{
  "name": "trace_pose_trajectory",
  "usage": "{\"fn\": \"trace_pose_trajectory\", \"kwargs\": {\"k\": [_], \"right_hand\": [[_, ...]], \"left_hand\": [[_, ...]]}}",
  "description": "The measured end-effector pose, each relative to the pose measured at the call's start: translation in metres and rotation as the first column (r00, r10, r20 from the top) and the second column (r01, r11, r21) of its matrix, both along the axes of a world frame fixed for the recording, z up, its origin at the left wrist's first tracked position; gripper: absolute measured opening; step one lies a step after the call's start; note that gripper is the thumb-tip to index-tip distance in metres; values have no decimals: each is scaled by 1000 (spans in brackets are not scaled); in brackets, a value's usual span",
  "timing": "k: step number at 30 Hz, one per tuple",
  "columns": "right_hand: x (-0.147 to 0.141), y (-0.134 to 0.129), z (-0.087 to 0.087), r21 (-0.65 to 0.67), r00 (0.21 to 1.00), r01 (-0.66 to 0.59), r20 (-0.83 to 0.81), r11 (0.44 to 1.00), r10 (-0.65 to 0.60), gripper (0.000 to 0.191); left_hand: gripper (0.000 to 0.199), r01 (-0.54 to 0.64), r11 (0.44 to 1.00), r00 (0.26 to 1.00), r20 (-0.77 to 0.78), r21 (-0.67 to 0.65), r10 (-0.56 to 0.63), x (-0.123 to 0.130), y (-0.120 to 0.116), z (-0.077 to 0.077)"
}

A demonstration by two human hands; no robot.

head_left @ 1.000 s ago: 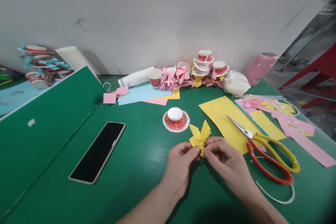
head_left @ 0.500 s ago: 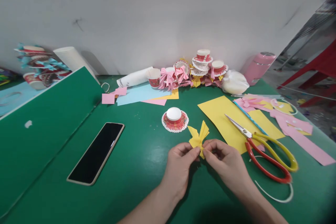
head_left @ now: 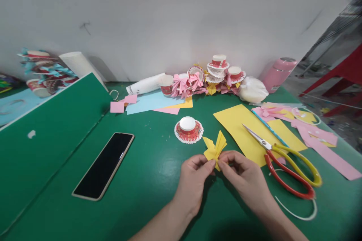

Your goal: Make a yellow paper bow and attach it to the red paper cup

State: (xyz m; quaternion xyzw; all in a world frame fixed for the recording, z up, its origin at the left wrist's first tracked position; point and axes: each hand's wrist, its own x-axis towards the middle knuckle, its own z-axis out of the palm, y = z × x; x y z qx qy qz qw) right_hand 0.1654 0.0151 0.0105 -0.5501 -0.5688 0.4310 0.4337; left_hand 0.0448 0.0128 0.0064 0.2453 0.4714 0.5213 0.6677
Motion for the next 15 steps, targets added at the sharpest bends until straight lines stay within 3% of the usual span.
{"fn": "trace_pose_trajectory", "kwargs": {"k": [15], "right_hand": [[1, -1, -3, 59, 1000, -9, 29, 998, 7, 14]], "left_hand": [[19, 9, 999, 997, 80, -40, -5, -1, 1, 4]]}}
